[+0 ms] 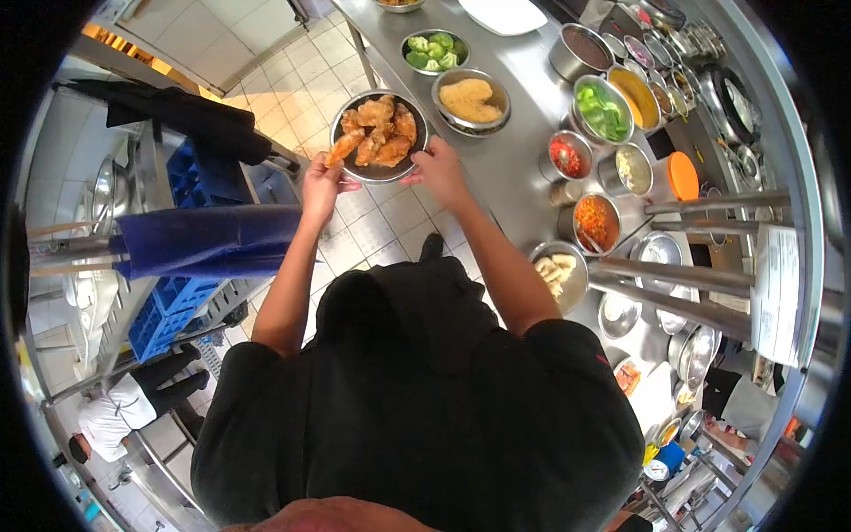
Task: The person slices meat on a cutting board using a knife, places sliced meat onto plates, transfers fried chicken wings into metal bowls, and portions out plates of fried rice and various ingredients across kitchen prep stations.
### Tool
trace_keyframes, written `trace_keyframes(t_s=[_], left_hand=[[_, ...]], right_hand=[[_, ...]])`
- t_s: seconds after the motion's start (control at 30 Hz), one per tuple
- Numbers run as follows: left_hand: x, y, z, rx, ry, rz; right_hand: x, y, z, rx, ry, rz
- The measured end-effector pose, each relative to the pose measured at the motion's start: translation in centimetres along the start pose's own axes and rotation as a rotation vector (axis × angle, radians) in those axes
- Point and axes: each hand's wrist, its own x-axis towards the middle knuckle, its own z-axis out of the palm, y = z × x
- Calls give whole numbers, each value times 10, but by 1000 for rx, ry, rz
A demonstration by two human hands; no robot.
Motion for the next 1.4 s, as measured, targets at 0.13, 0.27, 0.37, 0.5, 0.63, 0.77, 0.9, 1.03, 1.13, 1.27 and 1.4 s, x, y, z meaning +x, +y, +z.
trace_keyframes(t_s=[0.13,0.27,0.37,0.5,0.63,0.77,0.9,1.03,1.13,1.27,1.4], left_hand=[[56,-12,-15,-92,32,-249],[109,13,-25,-59,9,-255],[152,33,-36,-2,-40,-37],[218,27,-55,0,-111,-82],[277,35,-77,43,-178,-301],[327,49,-94,36,-238,-322],[373,72,-98,-21,-290,-106],[403,61,-105,-14,-298,-76],[426,59,-111,69,-296,-168],[441,60,-117,75,-284,-236],[466,53,-124,-28,-229,-227]], right_hand=[[66,9,0,-28,42,286],[109,-10,19,-16,63,269],[143,-27,41,-136,115,36],[203,-6,57,-33,126,24],[247,-7,80,11,315,260],[286,-11,99,60,355,274],[319,-28,121,-39,340,-102],[357,-3,111,57,319,-32],[372,-11,116,76,327,152],[394,-7,115,68,311,248],[394,-26,123,69,340,248]])
